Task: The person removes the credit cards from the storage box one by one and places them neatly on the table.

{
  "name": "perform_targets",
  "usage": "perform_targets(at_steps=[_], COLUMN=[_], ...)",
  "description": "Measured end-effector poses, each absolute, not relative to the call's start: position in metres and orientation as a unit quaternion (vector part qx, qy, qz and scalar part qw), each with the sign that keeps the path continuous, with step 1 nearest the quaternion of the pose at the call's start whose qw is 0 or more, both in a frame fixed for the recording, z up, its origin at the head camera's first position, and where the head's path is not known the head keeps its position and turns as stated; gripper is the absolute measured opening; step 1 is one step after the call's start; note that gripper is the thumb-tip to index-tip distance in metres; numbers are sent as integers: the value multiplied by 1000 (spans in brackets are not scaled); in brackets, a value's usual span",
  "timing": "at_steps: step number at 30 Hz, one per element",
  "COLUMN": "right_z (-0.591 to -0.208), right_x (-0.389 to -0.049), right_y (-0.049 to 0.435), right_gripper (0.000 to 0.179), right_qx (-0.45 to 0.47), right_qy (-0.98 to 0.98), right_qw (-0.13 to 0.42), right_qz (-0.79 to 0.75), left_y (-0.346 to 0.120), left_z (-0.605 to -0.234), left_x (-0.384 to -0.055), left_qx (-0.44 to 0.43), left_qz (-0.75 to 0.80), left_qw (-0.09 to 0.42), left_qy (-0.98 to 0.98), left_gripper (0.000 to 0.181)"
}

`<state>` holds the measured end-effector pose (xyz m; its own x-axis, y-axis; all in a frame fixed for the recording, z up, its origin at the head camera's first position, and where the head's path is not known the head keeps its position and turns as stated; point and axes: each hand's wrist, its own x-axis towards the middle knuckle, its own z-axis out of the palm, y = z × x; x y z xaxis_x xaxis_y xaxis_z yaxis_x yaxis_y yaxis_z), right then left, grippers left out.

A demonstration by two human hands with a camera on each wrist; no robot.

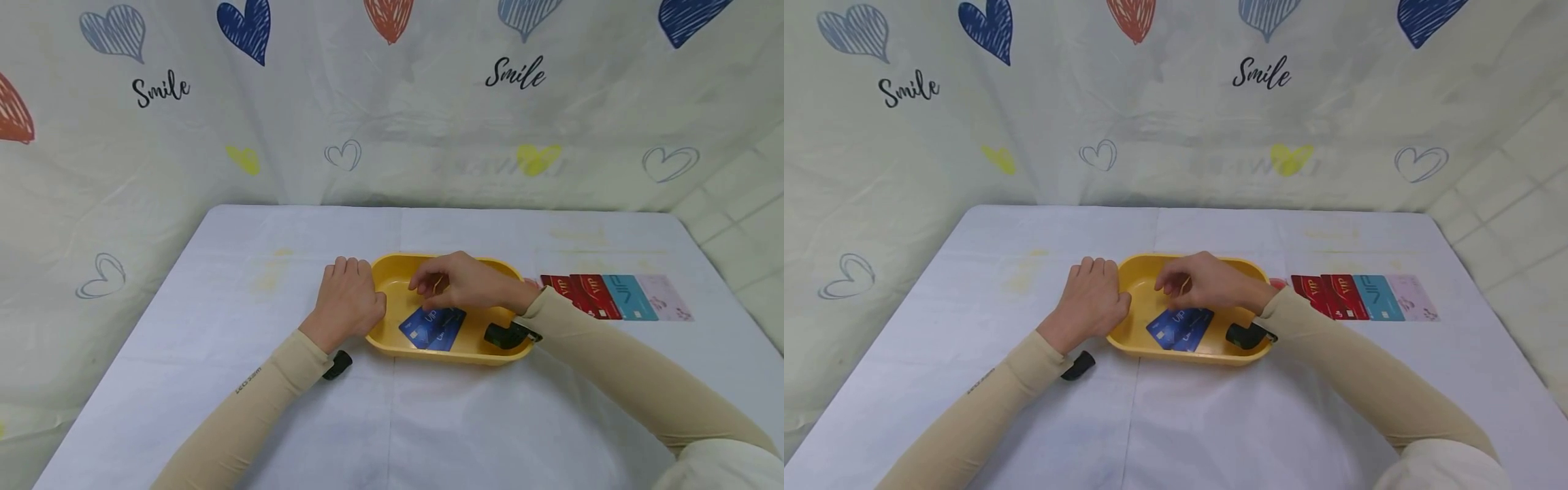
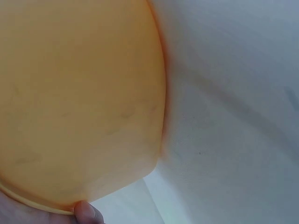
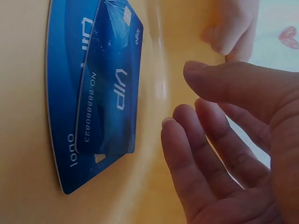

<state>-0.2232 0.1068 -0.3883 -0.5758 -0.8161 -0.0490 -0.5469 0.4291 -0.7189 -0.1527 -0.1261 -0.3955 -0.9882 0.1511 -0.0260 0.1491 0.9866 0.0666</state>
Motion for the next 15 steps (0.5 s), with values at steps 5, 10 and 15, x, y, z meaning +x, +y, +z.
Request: perform_targets(at_steps=[5, 10, 15], right_z=[-392, -396, -398], right_x=[-224, -224, -225], right_y=[107, 107, 106], right_gripper=[31, 33, 36], right_qx=[-427, -433, -432], right_qy=[815, 823, 827], right_qw=[209, 206, 215], right_qz=[-331, -304, -288], left_y=[-126, -125, -125], left_z=[-396, -395, -395], left_x=[-152, -153, -153], left_qx=[76, 73, 72], left_qz=[31, 31, 30], left_qw=[10, 12, 18], left_qy=[997, 997, 997], left_gripper=[28, 29, 30])
